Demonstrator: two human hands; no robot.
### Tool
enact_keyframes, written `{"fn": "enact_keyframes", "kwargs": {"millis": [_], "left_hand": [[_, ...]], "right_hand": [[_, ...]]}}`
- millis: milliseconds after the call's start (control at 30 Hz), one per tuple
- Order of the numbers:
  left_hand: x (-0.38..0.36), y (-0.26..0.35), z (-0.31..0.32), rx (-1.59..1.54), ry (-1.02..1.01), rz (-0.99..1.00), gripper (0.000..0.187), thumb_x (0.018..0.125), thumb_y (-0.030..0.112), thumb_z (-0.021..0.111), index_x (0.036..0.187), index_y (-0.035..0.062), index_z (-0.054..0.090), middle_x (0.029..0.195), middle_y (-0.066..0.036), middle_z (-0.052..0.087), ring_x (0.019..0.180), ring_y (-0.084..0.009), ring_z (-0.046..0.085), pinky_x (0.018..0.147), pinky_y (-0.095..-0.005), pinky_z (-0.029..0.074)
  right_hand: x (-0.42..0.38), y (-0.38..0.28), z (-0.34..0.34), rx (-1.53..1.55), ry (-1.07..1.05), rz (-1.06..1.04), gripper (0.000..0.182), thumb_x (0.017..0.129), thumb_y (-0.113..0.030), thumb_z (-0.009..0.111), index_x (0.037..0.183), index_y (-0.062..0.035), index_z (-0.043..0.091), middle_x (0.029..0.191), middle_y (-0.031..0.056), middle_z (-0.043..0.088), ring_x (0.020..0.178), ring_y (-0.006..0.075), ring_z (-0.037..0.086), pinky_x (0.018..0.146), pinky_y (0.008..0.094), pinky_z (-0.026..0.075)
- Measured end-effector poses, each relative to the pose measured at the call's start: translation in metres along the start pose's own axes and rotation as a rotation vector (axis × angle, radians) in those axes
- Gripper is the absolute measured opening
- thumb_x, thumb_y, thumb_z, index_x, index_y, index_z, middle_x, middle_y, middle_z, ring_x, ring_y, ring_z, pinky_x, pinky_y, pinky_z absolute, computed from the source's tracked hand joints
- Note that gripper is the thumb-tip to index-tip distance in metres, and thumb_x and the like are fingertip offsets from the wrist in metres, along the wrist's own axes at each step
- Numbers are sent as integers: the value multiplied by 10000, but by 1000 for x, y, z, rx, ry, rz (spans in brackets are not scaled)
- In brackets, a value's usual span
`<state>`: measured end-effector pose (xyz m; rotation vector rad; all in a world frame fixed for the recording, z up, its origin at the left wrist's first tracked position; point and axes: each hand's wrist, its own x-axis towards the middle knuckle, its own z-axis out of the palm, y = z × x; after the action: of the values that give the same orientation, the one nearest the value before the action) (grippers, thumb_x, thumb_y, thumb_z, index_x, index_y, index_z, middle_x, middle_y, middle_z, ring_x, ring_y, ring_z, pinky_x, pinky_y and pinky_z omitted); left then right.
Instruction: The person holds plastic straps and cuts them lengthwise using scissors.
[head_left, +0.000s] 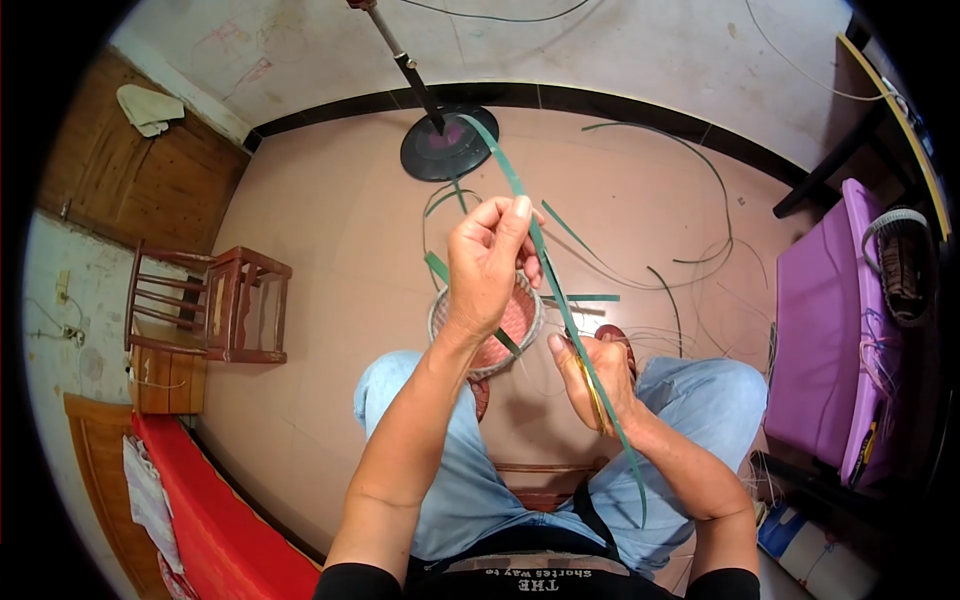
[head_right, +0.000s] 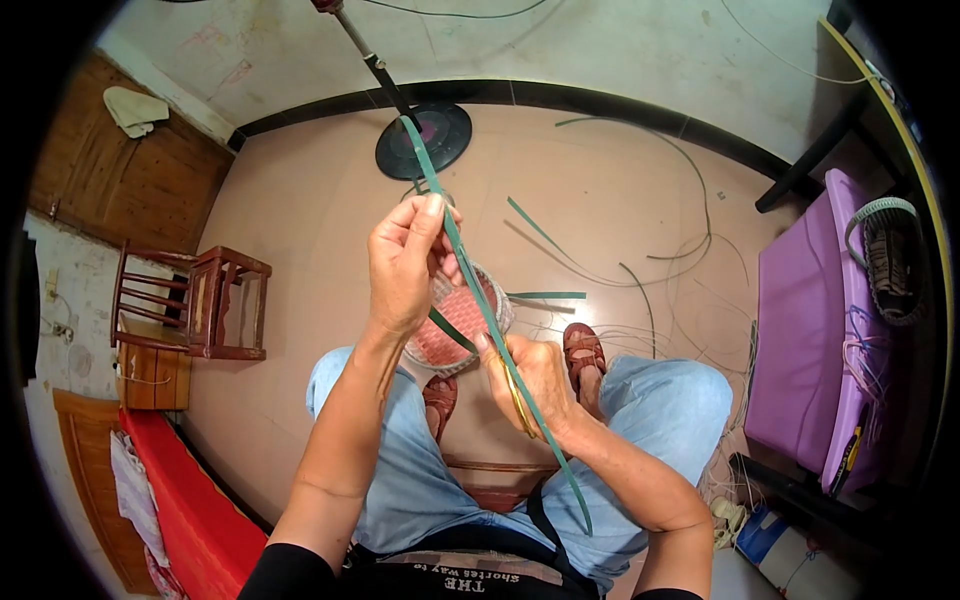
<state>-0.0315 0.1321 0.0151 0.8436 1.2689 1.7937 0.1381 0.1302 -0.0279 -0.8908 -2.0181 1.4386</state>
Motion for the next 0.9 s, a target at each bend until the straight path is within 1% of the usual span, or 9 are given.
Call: {"fn": "enact_keyframes", "kwargs": {"millis": [33,133,233,367,567,667,900], "left_hand": [[3,-2,-2,2,-3,22,235,966,217,545,839,22,576,608,1,514,459,-58,476,412,-214,414],[2,-5,-2,53,24,37,238,965,216,550,827,24,575,609,9,515,469,-53,479,428,-205,411],[-8,-6,8,126,7,40,239,965,217,555,818,29,573,615,14,519,483,-48,486,450,-195,412],[-10,-8,11,112,-10,45,239,964,219,558,818,30,572,623,13,525,495,-48,495,465,-190,411],[-9,-8,10,112,-16,54,243,965,223,557,822,26,571,623,10,525,494,-56,498,464,-194,413],[-9,-8,9,113,-19,58,246,966,224,553,823,25,570,622,6,527,493,-59,500,463,-198,418],[-10,-8,8,104,-21,60,249,968,223,548,824,21,568,608,-6,531,490,-68,506,459,-214,434]], "right_hand": [[-1,-1,0,2,-8,7,431,950,-238,553,616,34,534,446,132,448,396,179,442,408,355,366],[0,0,0,20,-9,29,433,946,-249,558,619,34,538,455,132,456,413,171,449,421,353,369],[4,-3,-4,33,-15,64,445,945,-276,557,625,34,542,469,136,465,437,161,452,442,355,375],[6,-3,-7,12,-31,86,460,949,-303,544,637,35,546,480,133,474,461,148,451,458,356,378],[3,-2,-3,61,-7,102,468,952,-311,543,636,34,542,475,125,480,455,153,456,453,361,380],[3,0,-2,48,-3,101,468,954,-309,542,633,32,539,466,119,468,443,153,446,442,360,380],[2,-3,1,57,18,52,441,957,-252,545,614,26,533,450,110,459,424,141,443,422,346,375]]}}
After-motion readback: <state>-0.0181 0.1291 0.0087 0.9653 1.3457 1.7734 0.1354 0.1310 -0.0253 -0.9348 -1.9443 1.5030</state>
